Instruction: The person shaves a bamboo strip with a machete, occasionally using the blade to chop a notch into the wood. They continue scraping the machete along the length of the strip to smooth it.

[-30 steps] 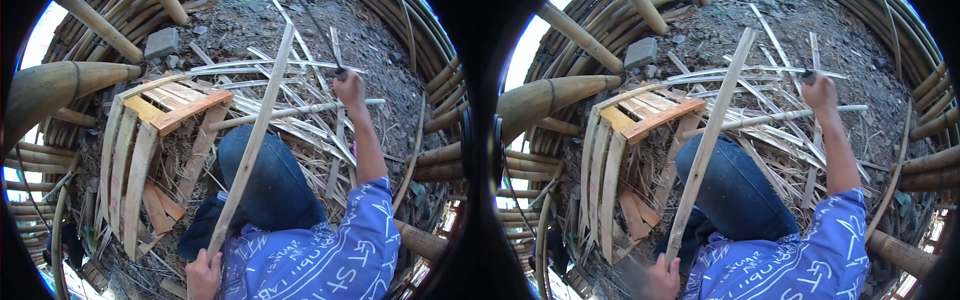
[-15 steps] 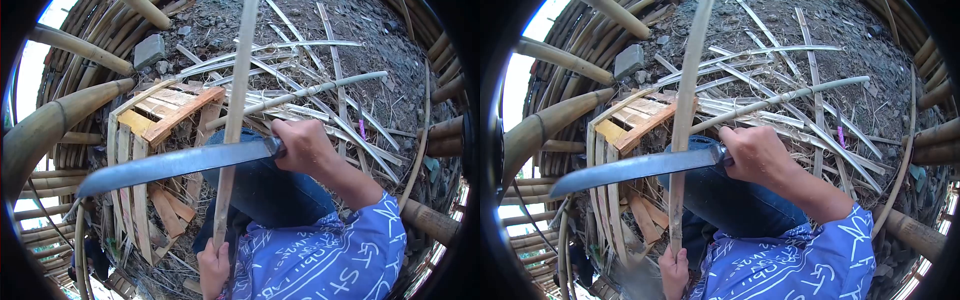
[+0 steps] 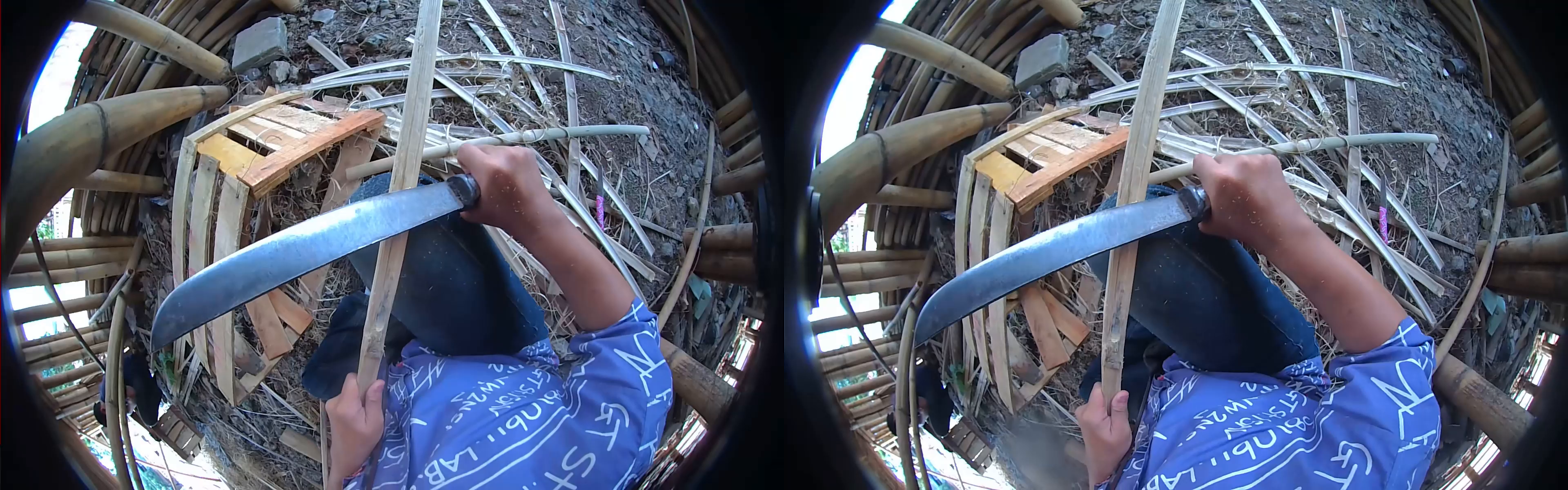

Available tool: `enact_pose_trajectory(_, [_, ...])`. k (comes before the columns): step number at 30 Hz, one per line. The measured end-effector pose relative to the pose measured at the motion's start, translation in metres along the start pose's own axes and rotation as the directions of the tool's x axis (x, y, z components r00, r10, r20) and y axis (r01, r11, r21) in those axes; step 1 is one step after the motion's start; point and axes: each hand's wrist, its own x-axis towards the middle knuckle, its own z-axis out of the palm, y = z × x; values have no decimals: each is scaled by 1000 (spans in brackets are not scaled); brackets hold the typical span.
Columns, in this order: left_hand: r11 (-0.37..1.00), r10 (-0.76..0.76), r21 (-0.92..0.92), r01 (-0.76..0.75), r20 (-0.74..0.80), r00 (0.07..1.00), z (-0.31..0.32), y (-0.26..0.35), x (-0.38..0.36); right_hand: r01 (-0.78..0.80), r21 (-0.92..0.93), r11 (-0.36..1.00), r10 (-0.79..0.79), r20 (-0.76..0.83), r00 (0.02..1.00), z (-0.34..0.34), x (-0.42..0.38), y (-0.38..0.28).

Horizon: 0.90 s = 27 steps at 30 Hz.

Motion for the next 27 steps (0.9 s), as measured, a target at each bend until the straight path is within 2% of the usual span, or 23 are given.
enact_pose_trajectory(9, [1000, 6, -14, -6, 6, 1000, -1, -7, -6, -10, -39, 999, 6, -101, 995, 4, 6, 4])
enact_pose_trajectory(17, [998, -20, -58, 19, -17, 1000, -2, -3, -8, 57, -46, 997, -64, -161, 985, 14, 13, 7])
enact_pose_trajectory(21, [996, -54, -76, 54, 3, 999, -4, -6, -11, 4, -76, 997, -19, -190, 982, 18, 17, 28])
enact_pose_trajectory(23, [994, -70, -79, 71, 11, 997, -4, -9, -15, -92, -144, 985, 55, -245, 968, 14, 22, 37])
enact_pose_trajectory(24, [994, -76, -79, 77, 9, 997, -4, -9, -15, -218, -93, 972, 201, -163, 966, 10, 28, 39])
enact_pose_trajectory(25, [994, -85, -74, 86, 17, 996, -5, -10, -17, -368, -178, 913, 337, -179, 924, 16, 36, 57])
enact_pose_trajectory(27, [992, -104, -65, 106, 37, 994, -8, -19, -32, -425, -69, 903, 366, -397, 842, 7, 49, 101])
